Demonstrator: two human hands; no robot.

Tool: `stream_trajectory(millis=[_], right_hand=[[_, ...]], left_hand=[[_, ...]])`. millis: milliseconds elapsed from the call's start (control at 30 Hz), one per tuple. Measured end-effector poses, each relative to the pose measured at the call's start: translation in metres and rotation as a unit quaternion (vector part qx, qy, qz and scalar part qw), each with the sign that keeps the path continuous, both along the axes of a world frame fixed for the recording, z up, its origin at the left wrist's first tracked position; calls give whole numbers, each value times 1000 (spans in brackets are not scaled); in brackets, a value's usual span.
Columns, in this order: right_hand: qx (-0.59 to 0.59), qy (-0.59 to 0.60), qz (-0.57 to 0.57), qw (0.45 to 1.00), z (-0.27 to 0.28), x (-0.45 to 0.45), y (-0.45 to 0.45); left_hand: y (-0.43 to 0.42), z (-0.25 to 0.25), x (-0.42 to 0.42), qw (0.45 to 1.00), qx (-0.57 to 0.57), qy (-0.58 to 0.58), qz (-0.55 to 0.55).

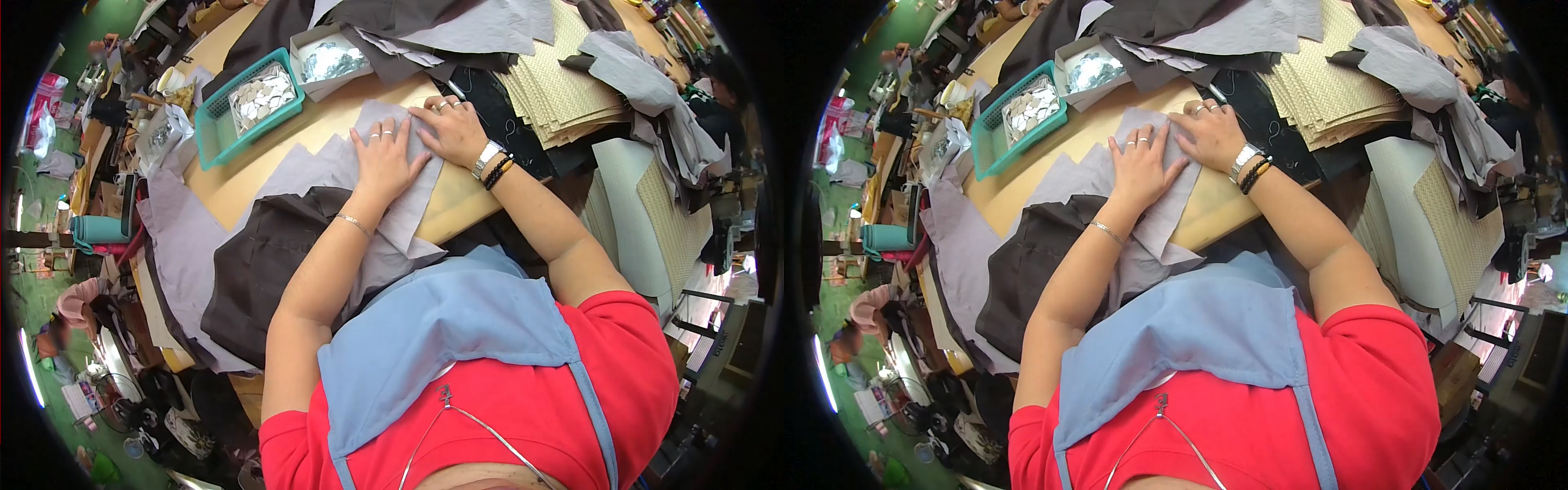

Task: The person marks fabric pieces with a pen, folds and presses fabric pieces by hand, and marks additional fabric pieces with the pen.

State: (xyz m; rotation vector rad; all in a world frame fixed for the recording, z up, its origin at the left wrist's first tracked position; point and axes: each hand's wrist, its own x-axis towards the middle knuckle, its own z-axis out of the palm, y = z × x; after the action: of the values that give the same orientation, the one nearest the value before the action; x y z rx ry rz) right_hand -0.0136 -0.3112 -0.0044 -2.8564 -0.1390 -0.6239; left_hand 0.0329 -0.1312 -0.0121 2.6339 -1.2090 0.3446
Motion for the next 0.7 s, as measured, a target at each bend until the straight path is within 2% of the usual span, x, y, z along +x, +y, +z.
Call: stream_trajectory(millis=[100,200,300,700], right_hand=[[-14,-14,-13,1000,-3,0,-1],[35,-80,49,995,-7,4,-5],[52,-20,125,991,-9,3,-7],[57,1,132,990,-10,6,-9]], left_hand=[[1,-3,0,1000,-14,0,1],[1,-4,1,1000,-17,7,4],[1,-5,1,1000,-8,13,8],[6,0,-4,1000,10,26,6]])
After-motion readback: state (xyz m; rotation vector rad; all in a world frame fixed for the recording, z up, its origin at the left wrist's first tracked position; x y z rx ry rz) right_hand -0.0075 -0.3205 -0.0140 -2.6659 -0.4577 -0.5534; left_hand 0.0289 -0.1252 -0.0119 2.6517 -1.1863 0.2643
